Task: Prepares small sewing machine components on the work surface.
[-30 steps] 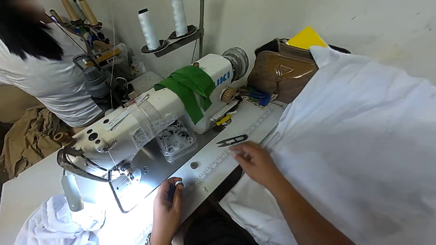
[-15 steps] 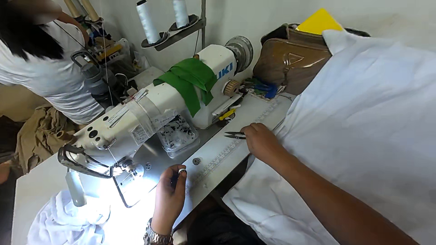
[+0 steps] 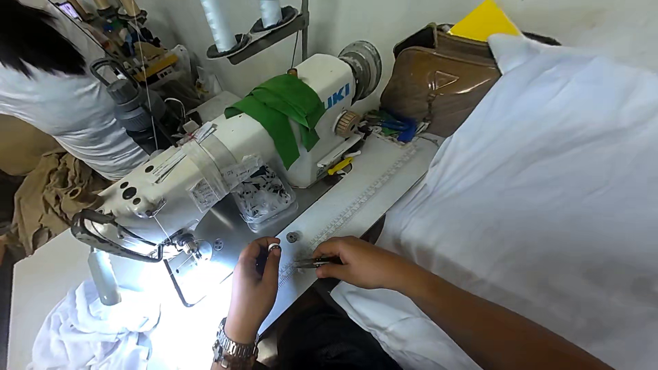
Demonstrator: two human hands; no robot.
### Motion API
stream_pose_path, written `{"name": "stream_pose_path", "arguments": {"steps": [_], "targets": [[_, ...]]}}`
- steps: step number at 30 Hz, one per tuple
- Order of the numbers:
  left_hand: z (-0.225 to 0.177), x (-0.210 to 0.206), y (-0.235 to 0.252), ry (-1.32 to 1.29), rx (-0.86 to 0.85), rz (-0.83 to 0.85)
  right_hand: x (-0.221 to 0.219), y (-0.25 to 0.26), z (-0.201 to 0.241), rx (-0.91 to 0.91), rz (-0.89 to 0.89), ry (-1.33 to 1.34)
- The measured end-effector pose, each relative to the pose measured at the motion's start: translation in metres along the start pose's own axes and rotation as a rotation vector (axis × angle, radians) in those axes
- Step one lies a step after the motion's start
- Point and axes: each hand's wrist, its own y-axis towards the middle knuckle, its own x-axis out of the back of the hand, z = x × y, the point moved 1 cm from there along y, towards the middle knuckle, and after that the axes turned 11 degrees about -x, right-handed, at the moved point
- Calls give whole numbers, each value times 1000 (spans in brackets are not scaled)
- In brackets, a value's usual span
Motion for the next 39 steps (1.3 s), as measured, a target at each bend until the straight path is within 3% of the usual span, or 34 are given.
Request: {"name": "stream_pose_path", "arguments": {"steps": [10, 13, 16, 19, 21, 24, 26, 28, 31, 34, 39], "targets": [[-2, 4, -2, 11, -1, -11, 1, 7, 19, -49, 14, -84], [-2, 9, -4, 5, 13, -41, 13, 7, -5, -9, -170, -50], [1, 13, -5, -2, 15, -52, 36, 13, -24, -82, -447, -76], [4, 13, -6, -23, -1, -46, 40, 34, -60, -5, -754, -231], [4, 13, -6, -34, -6, -47, 38, 39, -68, 21, -838, -312], [2, 15, -8, -38, 6, -56, 30, 30, -42, 155, -899, -286], [2, 14, -8, -34, 12, -55, 12, 22, -12, 276, -822, 11], [3, 11, -9, -16, -13, -50, -11, 15, 27, 320, -555, 486], [8, 7, -10, 36, -77, -34, -37, 16, 70, 122, -102, 1068], [11, 10, -14, 145, -121, -27, -51, 26, 76, -23, 37, 1208], [13, 16, -21, 147, -131, -56, -53, 27, 66, -45, 25, 1172]]}}
